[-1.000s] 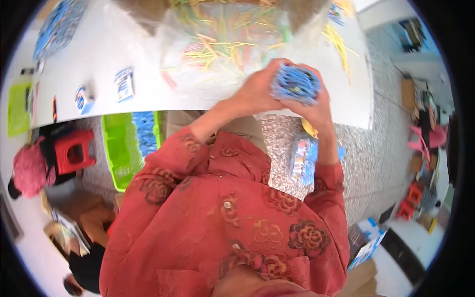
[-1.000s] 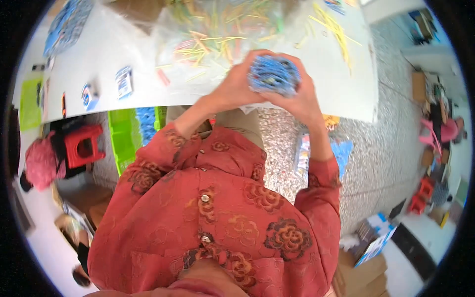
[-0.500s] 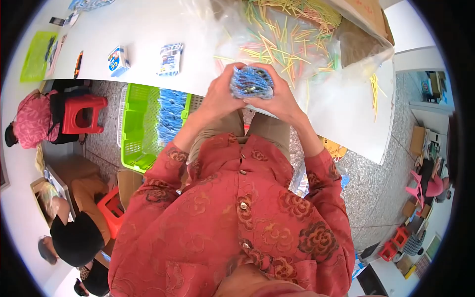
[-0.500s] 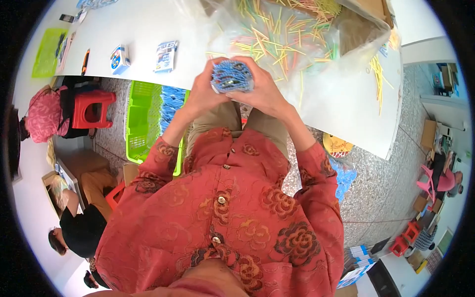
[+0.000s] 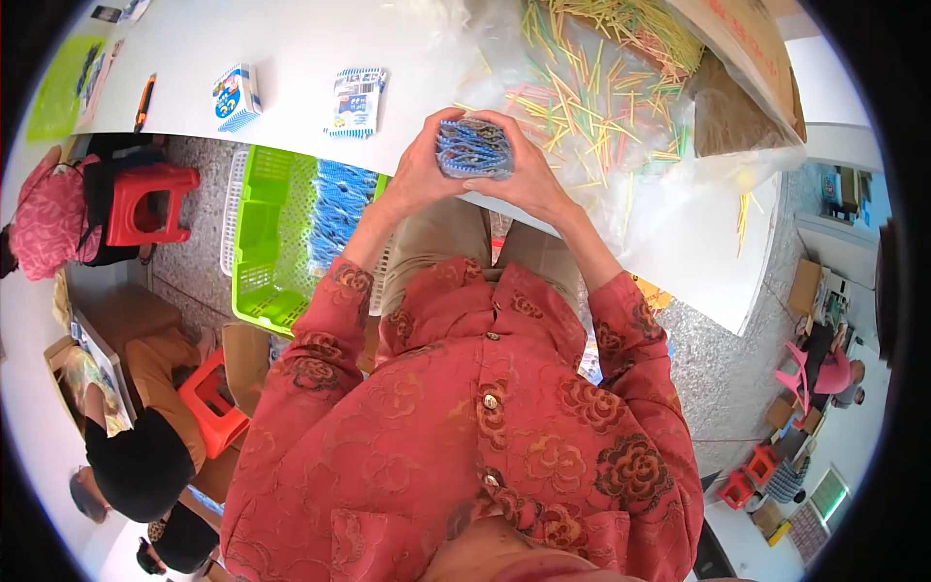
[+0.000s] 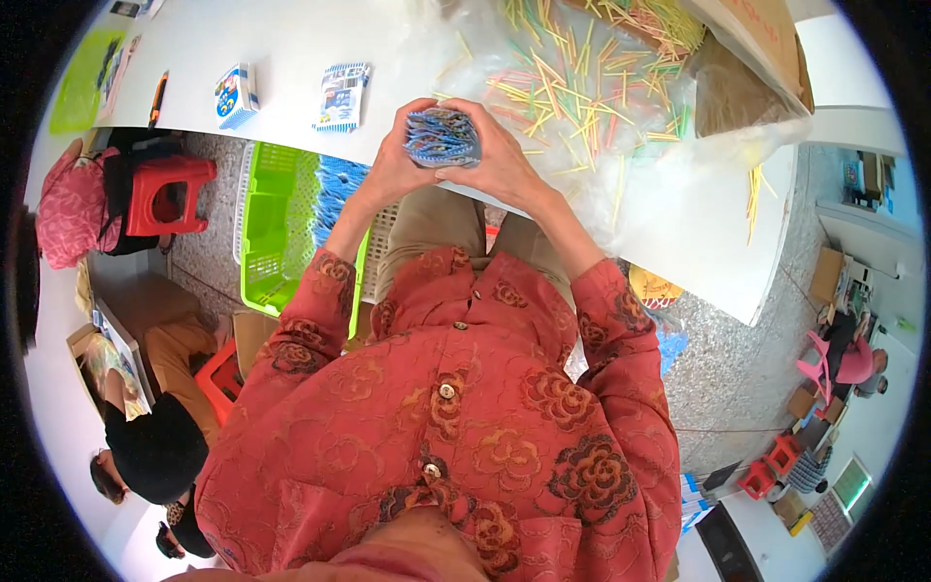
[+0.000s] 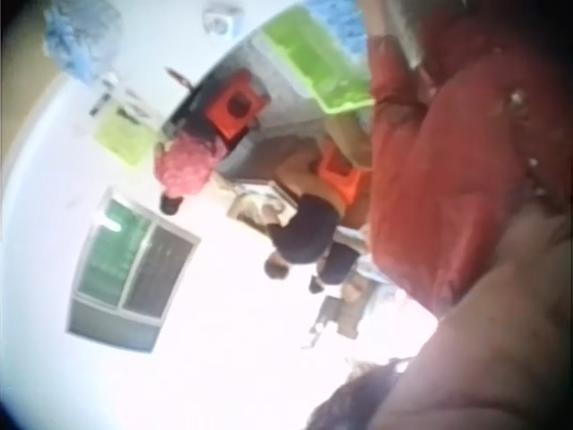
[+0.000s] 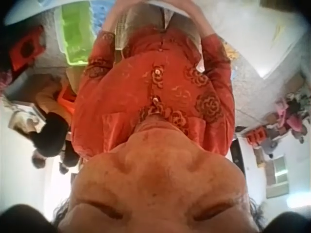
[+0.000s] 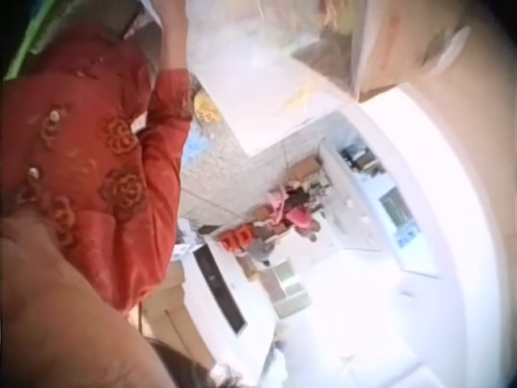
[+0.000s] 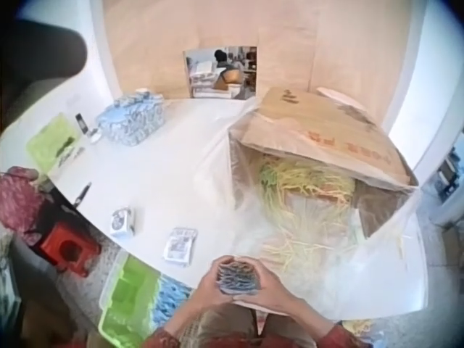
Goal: Packaging small blue items and yellow strips into packets.
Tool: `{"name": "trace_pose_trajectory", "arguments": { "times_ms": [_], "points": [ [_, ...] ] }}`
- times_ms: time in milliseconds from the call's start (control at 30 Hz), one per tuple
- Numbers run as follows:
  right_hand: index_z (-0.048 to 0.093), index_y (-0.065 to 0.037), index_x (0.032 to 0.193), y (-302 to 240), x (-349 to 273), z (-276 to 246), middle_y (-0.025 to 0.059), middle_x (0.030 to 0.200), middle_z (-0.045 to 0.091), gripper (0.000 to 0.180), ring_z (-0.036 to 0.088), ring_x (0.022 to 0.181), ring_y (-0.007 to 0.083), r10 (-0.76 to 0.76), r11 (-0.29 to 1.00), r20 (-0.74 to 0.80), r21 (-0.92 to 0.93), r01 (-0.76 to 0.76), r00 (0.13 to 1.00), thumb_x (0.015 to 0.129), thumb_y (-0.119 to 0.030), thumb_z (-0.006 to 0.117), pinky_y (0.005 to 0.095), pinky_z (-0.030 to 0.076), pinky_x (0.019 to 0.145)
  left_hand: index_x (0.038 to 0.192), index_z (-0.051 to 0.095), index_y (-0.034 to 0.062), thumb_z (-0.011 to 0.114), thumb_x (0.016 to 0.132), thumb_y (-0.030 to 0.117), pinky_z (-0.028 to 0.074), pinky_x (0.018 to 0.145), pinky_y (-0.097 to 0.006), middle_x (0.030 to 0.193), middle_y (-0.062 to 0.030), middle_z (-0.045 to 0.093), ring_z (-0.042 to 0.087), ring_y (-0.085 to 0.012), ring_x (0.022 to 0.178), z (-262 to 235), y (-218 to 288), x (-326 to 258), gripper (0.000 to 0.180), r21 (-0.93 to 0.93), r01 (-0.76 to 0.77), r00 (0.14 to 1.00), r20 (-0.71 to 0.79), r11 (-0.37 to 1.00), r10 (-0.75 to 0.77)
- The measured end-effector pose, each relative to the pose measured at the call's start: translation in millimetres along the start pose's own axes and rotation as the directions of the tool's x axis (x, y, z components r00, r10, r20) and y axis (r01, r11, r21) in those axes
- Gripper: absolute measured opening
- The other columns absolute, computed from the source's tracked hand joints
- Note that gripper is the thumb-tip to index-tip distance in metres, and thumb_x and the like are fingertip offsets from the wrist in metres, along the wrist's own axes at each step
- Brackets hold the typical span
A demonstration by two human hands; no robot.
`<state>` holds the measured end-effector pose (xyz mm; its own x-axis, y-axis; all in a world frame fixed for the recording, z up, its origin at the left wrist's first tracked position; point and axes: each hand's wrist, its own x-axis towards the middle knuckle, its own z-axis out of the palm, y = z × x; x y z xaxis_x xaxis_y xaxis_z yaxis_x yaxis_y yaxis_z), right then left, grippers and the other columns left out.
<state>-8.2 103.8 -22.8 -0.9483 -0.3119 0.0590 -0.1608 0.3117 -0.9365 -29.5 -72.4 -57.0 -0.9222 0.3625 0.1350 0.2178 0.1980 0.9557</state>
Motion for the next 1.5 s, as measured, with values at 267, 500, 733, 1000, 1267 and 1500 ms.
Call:
{"name": "trace_pose_trajectory", "arguments": {
  "times_ms": [267, 500, 733, 1000, 1267, 1500],
  "points": [
    [0.041, -0.006, 0.124, -8, 8, 1, 0.0091, 0.116, 0.052, 0.07, 0.051, 0.108, 0.0188, 0.002, 0.999, -0.067, -0.049, -0.005, 0.998, 0.063, -0.008, 0.075, 0.0318, 0.041, 0.093, 0.118, 0.043, 0.0084, 0.078, 0.056, 0.014, 0.046, 0.082, -0.035, 0.109, -0.0139, 0.055, 0.056, -0.0295, 0.098, 0, 13, 4, 0.071, 0.016, 0.088, 0.996, -0.029, 0.996, -0.087],
    [0.043, -0.006, 0.12, -21, 5, 1, 0.0082, 0.11, 0.055, 0.065, 0.055, 0.1, 0.0175, -0.035, 0.999, -0.101, 0.029, 0.038, 0.994, 0.064, -0.009, 0.076, 0.0307, 0.044, 0.087, 0.115, 0.047, 0.009, 0.075, 0.057, 0.02, 0.043, 0.084, -0.039, 0.106, -0.0127, 0.056, 0.053, -0.0324, 0.097, -4, 25, 1, 0.065, 0.173, -0.116, 0.986, -0.099, 0.978, 0.135],
    [0.047, -0.002, 0.116, -4, 2, 6, 0.007, 0.104, 0.058, 0.059, 0.056, 0.095, 0.014, 0.083, 0.996, -0.088, -0.013, -0.085, 0.993, 0.065, -0.006, 0.076, 0.0276, 0.045, 0.085, 0.111, 0.048, 0.0056, 0.075, 0.061, 0.023, 0.044, 0.084, -0.038, 0.102, -0.0146, 0.056, 0.054, -0.032, 0.097, 6, 2, -4, 0.059, 0.173, -0.082, 0.991, -0.088, 0.982, 0.098],
    [0.047, 0.001, 0.117, -57, -20, 6, 0.0095, 0.108, 0.057, 0.061, 0.057, 0.095, 0.0169, 0.181, 0.98, 0.0, 0.079, -0.18, 0.983, 0.063, -0.003, 0.075, 0.0303, 0.047, 0.085, 0.122, 0.042, 0.0078, 0.076, 0.057, 0.026, 0.04, 0.09, -0.038, 0.111, -0.0143, 0.053, 0.05, -0.0323, 0.106, -17, 49, -35, 0.075, -0.013, -0.206, 0.978, -0.048, 0.979, 0.205],
    [0.047, -0.002, 0.116, -63, -21, 53, 0.01, 0.114, 0.049, 0.066, 0.051, 0.104, 0.0201, -0.209, 0.926, 0.169, -0.282, 0.251, 0.963, 0.058, -0.01, 0.079, 0.0327, 0.043, 0.089, 0.125, 0.042, 0.0094, 0.073, 0.063, 0.021, 0.043, 0.088, -0.037, 0.113, -0.0143, 0.055, 0.054, -0.0311, 0.103, -47, 53, -93, 0.07, -0.062, -0.065, 0.997, -0.042, 0.996, 0.062],
    [0.045, -0.006, 0.122, -71, -3, 80, 0.0102, 0.124, 0.042, 0.065, 0.047, 0.106, 0.0226, -0.145, 0.951, 0.279, -0.224, 0.211, 0.949, 0.064, -0.011, 0.074, 0.0337, 0.04, 0.088, 0.12, 0.049, 0.0095, 0.077, 0.063, 0.023, 0.047, 0.084, -0.033, 0.103, -0.0092, 0.062, 0.06, -0.0197, 0.094, -98, -5, -151, 0.064, -0.054, 0.333, 0.931, -0.14, 0.941, -0.338]
  ]
}}
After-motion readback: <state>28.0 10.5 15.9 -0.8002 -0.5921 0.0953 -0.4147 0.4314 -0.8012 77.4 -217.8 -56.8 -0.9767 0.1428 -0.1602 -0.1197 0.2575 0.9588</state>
